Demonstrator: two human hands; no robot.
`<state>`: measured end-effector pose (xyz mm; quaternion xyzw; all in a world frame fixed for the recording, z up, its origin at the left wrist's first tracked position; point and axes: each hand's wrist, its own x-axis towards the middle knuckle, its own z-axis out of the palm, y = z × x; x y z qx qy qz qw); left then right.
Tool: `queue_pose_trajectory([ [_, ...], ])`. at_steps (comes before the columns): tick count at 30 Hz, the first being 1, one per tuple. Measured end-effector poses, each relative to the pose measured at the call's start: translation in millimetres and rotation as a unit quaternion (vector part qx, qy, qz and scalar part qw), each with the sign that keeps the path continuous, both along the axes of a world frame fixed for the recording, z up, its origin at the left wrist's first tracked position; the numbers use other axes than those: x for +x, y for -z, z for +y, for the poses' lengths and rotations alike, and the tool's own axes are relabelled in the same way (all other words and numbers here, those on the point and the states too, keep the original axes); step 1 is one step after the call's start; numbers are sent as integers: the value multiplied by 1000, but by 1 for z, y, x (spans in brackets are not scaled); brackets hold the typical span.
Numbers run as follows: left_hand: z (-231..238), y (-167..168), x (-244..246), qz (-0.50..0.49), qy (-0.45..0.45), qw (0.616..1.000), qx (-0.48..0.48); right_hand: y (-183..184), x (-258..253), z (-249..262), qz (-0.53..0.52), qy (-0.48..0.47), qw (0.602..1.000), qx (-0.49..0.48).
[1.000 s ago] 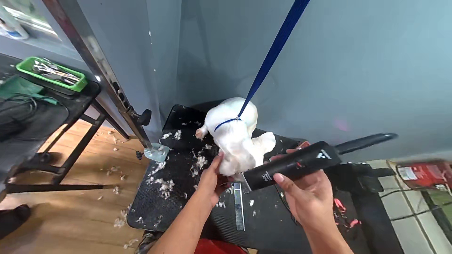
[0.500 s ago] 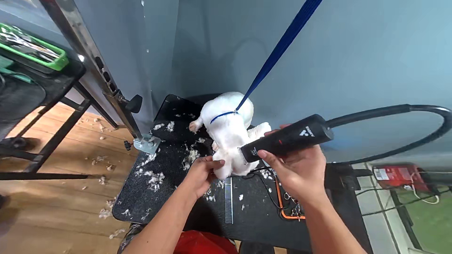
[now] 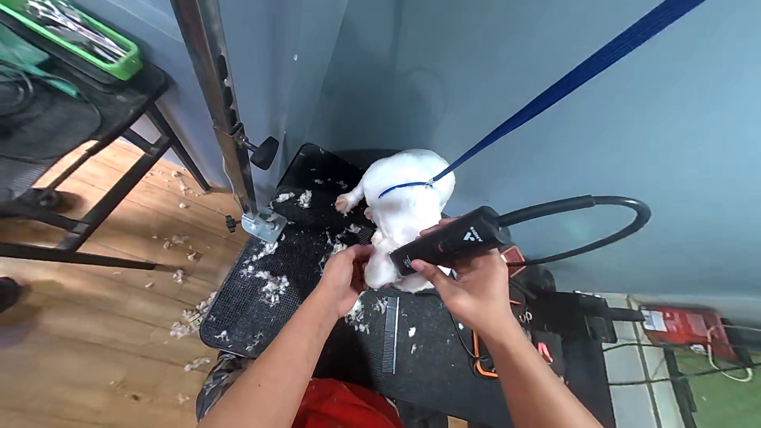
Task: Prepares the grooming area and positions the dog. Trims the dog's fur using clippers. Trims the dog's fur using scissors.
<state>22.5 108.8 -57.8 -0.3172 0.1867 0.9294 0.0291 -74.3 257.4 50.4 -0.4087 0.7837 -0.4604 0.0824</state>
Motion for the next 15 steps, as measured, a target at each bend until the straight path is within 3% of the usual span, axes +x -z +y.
queue_pose_trajectory([
  [5,-12,0,-2,42,44,998,11,15,14,-11,11,-37,999,1],
  [8,-14,6,-3,101,65,992,-36,23,25,-11,-5,-108,994,7],
  [11,-14,1,-5,113,90,983,-116,9,23,1,-93,-201,975,7],
  [13,-12,2,-6,98,71,986,-114,-5,18,13,-120,-182,975,-45],
  [15,-8,4,-6,75,21,992,-95,-15,12,20,-68,-94,988,-103],
])
